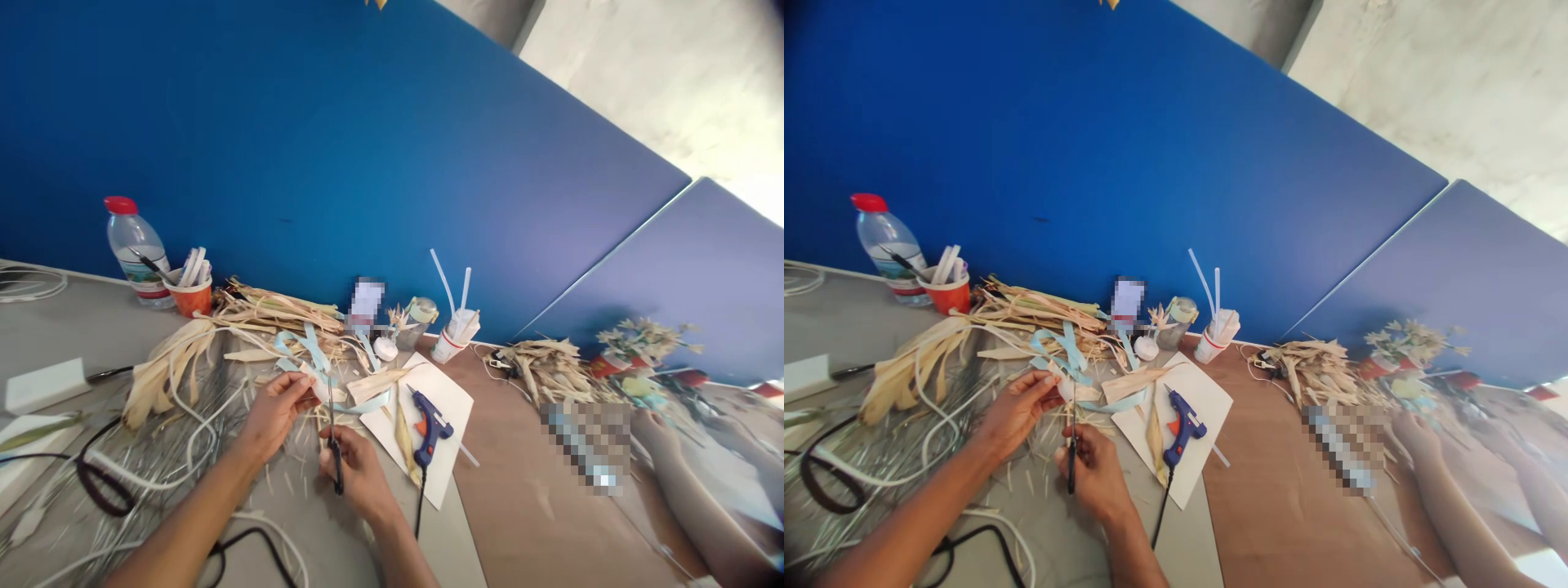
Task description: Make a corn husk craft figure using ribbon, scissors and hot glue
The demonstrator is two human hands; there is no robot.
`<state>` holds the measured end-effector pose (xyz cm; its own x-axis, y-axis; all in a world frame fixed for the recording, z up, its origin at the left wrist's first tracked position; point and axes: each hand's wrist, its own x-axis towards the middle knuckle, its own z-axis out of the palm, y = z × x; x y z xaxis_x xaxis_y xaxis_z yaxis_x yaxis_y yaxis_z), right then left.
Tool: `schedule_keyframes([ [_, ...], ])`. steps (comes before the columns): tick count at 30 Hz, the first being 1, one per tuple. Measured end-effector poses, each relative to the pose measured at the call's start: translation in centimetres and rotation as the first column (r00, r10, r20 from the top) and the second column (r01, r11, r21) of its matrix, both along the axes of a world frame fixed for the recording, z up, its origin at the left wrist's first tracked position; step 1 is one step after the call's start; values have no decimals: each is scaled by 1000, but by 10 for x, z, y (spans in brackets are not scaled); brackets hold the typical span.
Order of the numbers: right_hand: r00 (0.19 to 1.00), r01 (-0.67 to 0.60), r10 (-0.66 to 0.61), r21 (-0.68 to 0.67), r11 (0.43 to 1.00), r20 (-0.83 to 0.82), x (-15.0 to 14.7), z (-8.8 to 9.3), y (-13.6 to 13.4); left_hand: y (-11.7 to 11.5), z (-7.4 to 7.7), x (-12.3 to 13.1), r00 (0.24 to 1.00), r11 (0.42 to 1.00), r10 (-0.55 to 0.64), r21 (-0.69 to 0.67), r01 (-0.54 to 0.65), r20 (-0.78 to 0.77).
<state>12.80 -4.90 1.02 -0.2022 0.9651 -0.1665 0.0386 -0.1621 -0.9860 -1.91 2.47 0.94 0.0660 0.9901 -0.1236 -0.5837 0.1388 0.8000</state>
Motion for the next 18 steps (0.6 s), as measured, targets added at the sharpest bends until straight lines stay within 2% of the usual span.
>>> schedule_keyframes([
  [7, 1000, 1, -1, -11, 1000, 17, -1, 2, 0, -1, 2, 1, 999, 1000, 13, 7, -12, -48],
  [18, 998, 22, -24, -53, 998, -49, -3, 9, -1, 0, -1, 1, 991, 1000, 15, 19, -13, -134],
])
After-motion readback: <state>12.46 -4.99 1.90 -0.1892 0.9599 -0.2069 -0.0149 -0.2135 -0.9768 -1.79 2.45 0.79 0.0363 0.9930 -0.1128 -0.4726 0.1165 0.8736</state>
